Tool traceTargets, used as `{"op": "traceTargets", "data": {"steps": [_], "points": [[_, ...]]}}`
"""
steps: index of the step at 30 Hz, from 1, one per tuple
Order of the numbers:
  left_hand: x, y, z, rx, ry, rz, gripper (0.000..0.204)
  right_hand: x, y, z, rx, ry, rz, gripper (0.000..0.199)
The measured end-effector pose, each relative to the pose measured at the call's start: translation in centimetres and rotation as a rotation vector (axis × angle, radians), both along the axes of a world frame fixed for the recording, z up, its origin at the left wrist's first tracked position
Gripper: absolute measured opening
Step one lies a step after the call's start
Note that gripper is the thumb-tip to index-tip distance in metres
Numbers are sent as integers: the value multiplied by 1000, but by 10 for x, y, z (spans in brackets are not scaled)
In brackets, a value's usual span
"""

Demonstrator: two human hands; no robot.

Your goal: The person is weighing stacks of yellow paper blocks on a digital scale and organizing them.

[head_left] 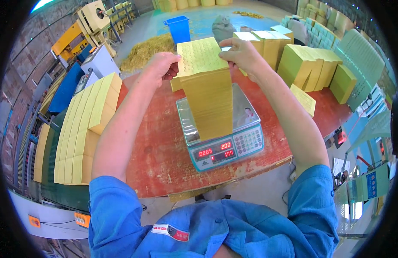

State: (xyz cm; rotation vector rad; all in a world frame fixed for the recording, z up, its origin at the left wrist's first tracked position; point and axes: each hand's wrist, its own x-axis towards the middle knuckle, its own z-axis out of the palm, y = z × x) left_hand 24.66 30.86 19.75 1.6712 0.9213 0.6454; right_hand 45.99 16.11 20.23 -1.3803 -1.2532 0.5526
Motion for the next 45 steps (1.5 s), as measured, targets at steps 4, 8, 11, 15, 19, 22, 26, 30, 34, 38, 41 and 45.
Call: {"op": "traceTargets", "data": {"steps": [4, 8, 11, 15, 19, 22, 26, 30, 34, 38, 41, 45], "points": [[-2, -3, -4, 5, 12, -12, 20, 0, 0, -5, -6, -39, 2, 39], [-3, -9, -3, 24, 24, -11, 21, 4, 4, -12, 15, -58, 10, 39], [0, -14, -2, 96, 55, 16, 23, 10, 8, -19, 46, -169, -44, 38], [0, -18, -6, 176, 86, 16, 26, 5, 3, -20, 96, -385, -166, 32], [-5, -26, -18, 348, 101, 44, 31, -6, -11, -19, 70, -392, -203, 28], [-20, -47, -34, 323, -59, 226, 32, 3, -23, -38, 154, -325, -324, 30], [-95, -65, -118, 336, -158, 360, 25, 49, -82, -108, 151, -100, -346, 27], [-190, -135, -215, 16, -63, 552, 20, 91, -155, -199, -38, 141, -358, 23], [-275, -203, -279, 83, 165, 625, 17, 109, -214, -247, -186, 301, -426, 24], [-283, -222, -274, -311, 5, 894, 17, 110, -211, -253, -143, 351, -430, 20], [-279, -220, -257, -266, 1, 804, 17, 95, -190, -241, -63, 389, -315, 20], [-253, -196, -213, -168, -120, 669, 17, 69, -141, -221, 7, 271, -183, 20]]}}
